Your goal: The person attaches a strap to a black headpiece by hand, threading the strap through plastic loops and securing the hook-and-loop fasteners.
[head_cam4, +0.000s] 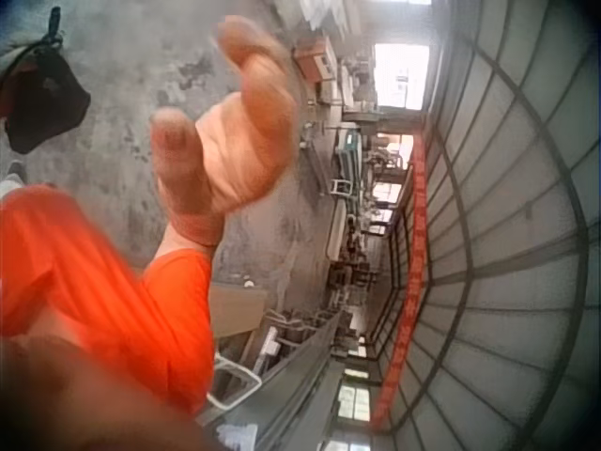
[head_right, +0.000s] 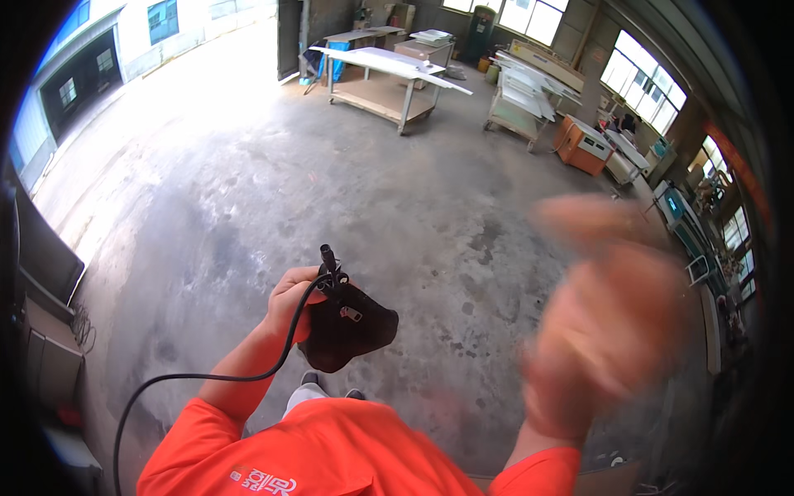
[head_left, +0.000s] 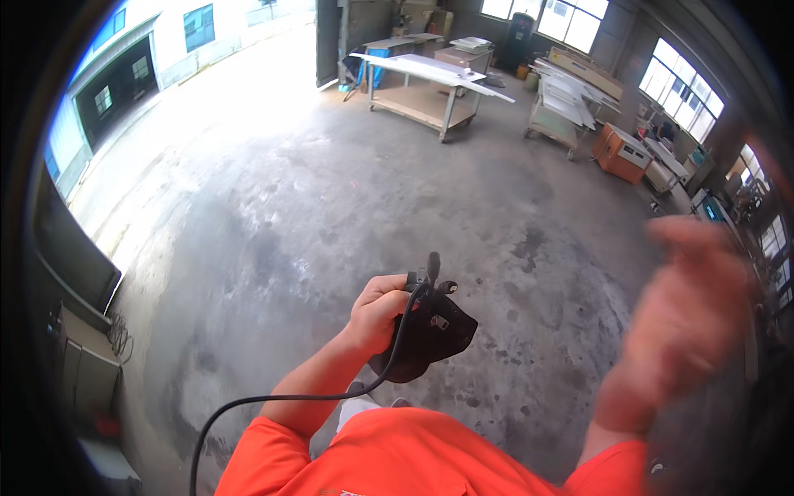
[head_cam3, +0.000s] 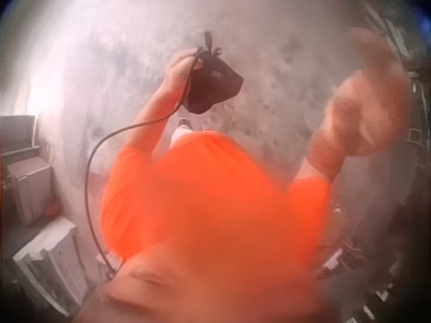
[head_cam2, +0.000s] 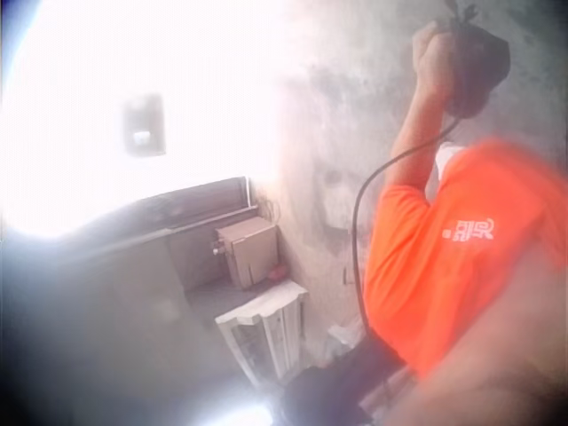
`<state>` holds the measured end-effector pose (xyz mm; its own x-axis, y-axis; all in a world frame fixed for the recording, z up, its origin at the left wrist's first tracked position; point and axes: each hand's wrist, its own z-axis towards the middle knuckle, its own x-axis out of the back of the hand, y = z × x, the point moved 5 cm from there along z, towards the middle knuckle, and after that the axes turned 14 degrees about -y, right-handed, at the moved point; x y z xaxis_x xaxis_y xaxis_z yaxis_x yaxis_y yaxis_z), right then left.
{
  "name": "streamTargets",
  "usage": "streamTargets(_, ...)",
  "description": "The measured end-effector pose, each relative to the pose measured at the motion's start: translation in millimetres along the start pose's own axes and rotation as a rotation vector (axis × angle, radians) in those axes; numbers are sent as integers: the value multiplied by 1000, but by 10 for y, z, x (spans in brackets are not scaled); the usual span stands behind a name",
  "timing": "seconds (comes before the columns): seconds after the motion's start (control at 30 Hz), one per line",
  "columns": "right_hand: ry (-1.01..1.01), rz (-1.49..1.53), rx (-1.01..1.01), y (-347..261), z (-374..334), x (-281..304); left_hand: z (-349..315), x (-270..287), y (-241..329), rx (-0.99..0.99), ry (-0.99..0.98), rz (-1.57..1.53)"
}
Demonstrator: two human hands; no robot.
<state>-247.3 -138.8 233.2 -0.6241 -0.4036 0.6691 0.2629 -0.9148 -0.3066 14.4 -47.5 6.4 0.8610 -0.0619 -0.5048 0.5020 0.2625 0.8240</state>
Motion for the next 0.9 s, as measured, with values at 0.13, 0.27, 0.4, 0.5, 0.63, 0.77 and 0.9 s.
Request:
streamTargets(0.13,-165,403,-444,1208,-535,-1068,473,26,-106,41,-80,-35)
streamTargets(0.27,-285,475,-635,1552,-927,-1238,1035,-49,-392,129,-230,-96)
streamTargets(0.4,-21,213,-674,1600,-1036,-1114,1512,-273,-494,222,-224,-106)
streamTargets(0.5,99,-34,-623,1656,-1144,-974,1781,-217,-711,285,-137,83)
streamTargets(0.63,174,-186,-718,1795,-1128,-880,2040,-164,-759,197,-125,287)
streamTargets(0.77,174,-374,-701,2030,-989,-928,2055,-89,-866,44,-101,212)
streamTargets(0.9,97,-441,-623,2322,-691,-1105,2415,148,-952,44,-117,246)
